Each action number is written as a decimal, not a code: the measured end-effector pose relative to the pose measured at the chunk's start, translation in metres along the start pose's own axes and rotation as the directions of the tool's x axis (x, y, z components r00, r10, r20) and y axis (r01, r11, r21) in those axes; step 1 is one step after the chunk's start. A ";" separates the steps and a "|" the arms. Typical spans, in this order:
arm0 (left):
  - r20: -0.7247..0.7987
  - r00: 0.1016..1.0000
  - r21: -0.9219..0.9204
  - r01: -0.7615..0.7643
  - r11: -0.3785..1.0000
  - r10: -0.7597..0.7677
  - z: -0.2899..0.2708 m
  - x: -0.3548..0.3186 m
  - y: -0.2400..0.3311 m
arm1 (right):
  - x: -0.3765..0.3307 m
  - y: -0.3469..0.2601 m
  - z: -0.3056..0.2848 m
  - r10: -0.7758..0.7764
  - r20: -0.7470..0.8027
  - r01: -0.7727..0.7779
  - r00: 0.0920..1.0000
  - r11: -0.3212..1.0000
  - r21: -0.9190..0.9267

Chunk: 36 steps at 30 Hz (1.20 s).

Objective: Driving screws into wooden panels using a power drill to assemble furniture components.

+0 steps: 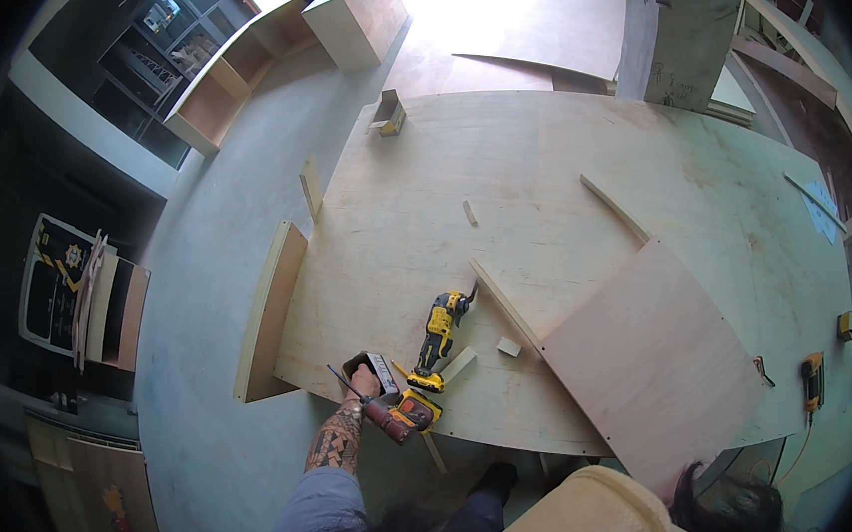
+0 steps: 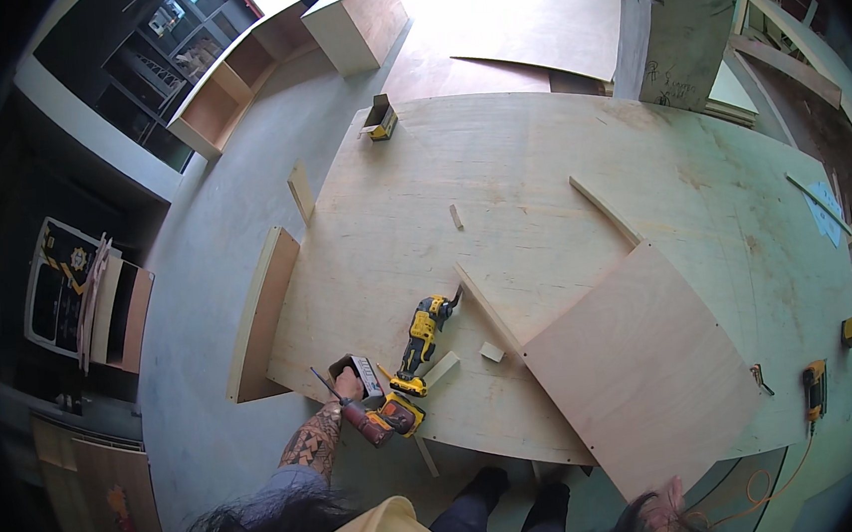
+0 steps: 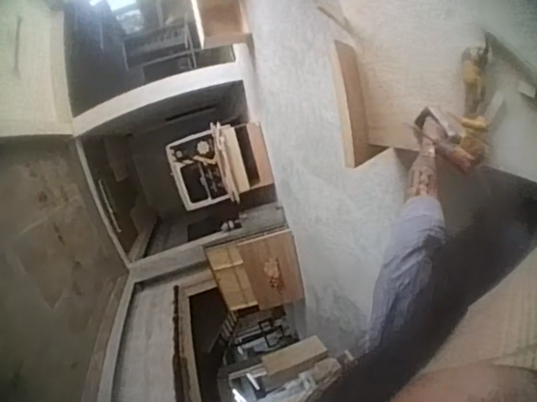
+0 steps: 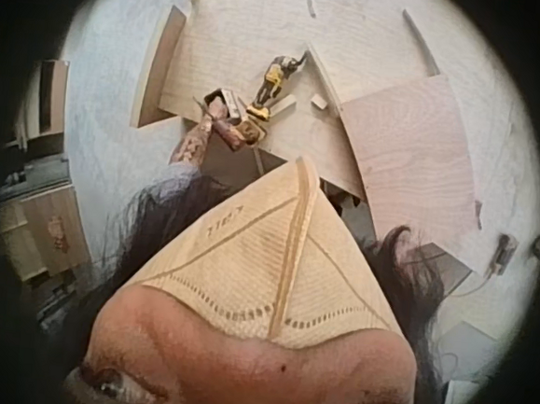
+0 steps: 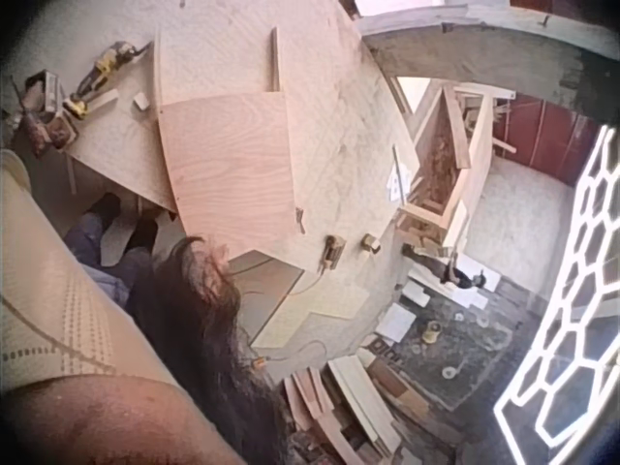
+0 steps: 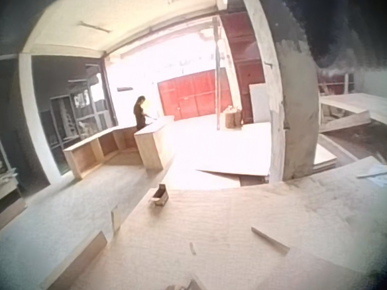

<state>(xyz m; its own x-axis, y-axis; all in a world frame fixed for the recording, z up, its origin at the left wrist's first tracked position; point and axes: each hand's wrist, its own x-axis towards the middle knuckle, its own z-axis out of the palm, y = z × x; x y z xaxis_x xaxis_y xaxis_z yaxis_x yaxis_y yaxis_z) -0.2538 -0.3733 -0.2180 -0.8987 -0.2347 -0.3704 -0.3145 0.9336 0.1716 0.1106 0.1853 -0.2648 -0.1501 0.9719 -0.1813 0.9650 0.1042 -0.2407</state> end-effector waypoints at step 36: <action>-0.017 0.995 -0.691 0.058 0.720 -0.097 -0.076 -0.271 0.010 | -0.214 -0.250 -0.150 -0.323 0.937 -0.488 -0.133 0.844 0.222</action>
<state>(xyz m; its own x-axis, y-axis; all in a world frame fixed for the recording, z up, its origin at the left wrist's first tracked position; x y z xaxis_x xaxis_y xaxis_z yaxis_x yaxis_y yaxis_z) -0.0366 -0.3209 -0.0460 -0.8692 -0.3284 -0.3696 -0.4900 0.4716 0.7332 -0.0660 -0.0173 -0.0227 -0.4934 -0.3611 -0.7913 0.8402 -0.4329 -0.3264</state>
